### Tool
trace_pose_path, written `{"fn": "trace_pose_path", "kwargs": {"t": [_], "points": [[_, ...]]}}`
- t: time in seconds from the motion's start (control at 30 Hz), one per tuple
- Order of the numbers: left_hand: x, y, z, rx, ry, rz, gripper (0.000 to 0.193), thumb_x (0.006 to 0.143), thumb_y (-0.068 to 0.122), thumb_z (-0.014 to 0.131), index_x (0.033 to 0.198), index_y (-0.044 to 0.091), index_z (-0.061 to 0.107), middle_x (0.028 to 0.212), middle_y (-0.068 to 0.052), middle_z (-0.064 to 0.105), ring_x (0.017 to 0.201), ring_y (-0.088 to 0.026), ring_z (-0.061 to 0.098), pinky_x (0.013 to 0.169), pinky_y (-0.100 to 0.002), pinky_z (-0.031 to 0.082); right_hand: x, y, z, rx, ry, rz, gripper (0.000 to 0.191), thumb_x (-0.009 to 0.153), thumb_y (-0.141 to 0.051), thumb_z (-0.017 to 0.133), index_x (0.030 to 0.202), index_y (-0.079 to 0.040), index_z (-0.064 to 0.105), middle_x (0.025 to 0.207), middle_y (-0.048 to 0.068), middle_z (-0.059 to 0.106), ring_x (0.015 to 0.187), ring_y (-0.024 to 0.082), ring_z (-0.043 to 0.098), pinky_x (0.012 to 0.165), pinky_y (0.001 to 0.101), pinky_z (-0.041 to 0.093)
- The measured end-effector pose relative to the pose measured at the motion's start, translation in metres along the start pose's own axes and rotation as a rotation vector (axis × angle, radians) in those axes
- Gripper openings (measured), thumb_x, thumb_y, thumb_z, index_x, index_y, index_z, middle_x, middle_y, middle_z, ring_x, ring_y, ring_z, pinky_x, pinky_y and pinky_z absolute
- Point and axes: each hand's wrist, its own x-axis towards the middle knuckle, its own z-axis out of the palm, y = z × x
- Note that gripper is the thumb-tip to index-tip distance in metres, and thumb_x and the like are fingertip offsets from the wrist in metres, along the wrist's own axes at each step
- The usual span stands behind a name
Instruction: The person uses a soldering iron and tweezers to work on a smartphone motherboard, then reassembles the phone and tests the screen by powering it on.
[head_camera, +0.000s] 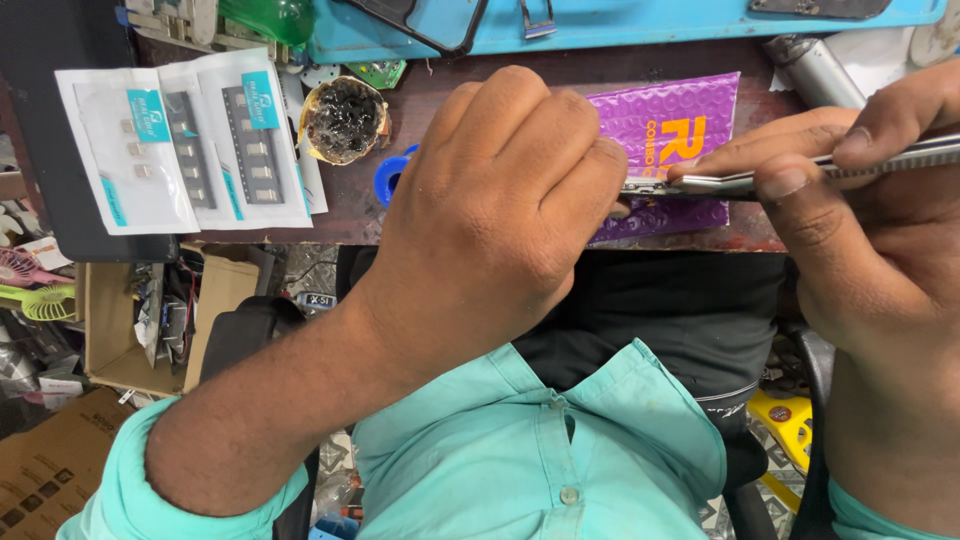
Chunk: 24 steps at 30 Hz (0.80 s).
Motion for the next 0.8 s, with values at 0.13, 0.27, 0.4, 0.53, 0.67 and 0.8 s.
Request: {"fn": "trace_pose_path", "kwargs": {"t": [0.13, 0.27, 0.4, 0.53, 0.67, 0.8], "points": [[0.001, 0.0, 0.0, 0.013, 0.002, 0.004, 0.009, 0.093, -0.003, 0.066, 0.087, 0.002, 0.06, 0.089, -0.006, 0.051, 0.087, -0.02, 0.05, 0.08, -0.034, 0.043, -0.002, -0.001, 0.001, 0.006, -0.005, -0.011, 0.014, 0.117, -0.008, 0.048, 0.114, 0.006, 0.048, 0.104, 0.021, 0.069, 0.093, 0.023, 0.073, 0.086, 0.0326, 0.063], [0.001, -0.001, 0.0, 0.016, 0.0, 0.006, 0.008, 0.094, -0.002, 0.065, 0.089, 0.002, 0.061, 0.09, -0.006, 0.051, 0.088, -0.02, 0.05, 0.08, -0.034, 0.043, -0.005, -0.005, 0.002, 0.106, 0.002, 0.003, 0.015, 0.121, -0.009, 0.046, 0.119, 0.004, 0.039, 0.106, 0.02, 0.069, 0.096, 0.022, 0.074, 0.092, 0.0321, 0.064], [0.001, -0.001, -0.002, 0.008, 0.001, 0.004, 0.007, 0.093, -0.001, 0.066, 0.09, 0.003, 0.06, 0.091, -0.006, 0.052, 0.089, -0.021, 0.051, 0.08, -0.034, 0.043, 0.001, -0.008, 0.002, 0.07, -0.017, 0.012, 0.015, 0.119, -0.011, 0.044, 0.12, 0.003, 0.036, 0.105, 0.021, 0.07, 0.094, 0.024, 0.074, 0.089, 0.0328, 0.065], [0.001, 0.0, -0.004, 0.014, -0.001, 0.012, 0.006, 0.091, 0.001, 0.066, 0.091, 0.003, 0.061, 0.091, -0.006, 0.052, 0.089, -0.021, 0.052, 0.08, -0.035, 0.043, 0.001, -0.016, 0.005, -0.057, -0.041, 0.015, 0.012, 0.116, -0.008, 0.04, 0.12, 0.003, 0.039, 0.107, 0.027, 0.067, 0.093, 0.031, 0.074, 0.084, 0.0363, 0.065], [0.0, 0.0, -0.004, 0.026, -0.009, 0.015, 0.005, 0.091, 0.002, 0.067, 0.09, 0.003, 0.061, 0.089, -0.006, 0.052, 0.09, -0.021, 0.052, 0.08, -0.034, 0.043, 0.003, -0.013, 0.004, -0.072, -0.06, -0.008, 0.011, 0.115, -0.007, 0.039, 0.119, 0.003, 0.036, 0.108, 0.029, 0.067, 0.093, 0.032, 0.074, 0.082, 0.037, 0.066], [-0.001, 0.0, -0.003, 0.023, -0.004, 0.01, 0.004, 0.092, 0.002, 0.067, 0.092, 0.002, 0.062, 0.09, -0.006, 0.052, 0.09, -0.021, 0.052, 0.081, -0.034, 0.044, 0.002, -0.003, 0.003, 0.041, -0.058, -0.078, 0.015, 0.121, -0.012, 0.042, 0.121, 0.001, 0.034, 0.11, 0.024, 0.068, 0.101, 0.028, 0.075, 0.086, 0.0342, 0.066]]}}
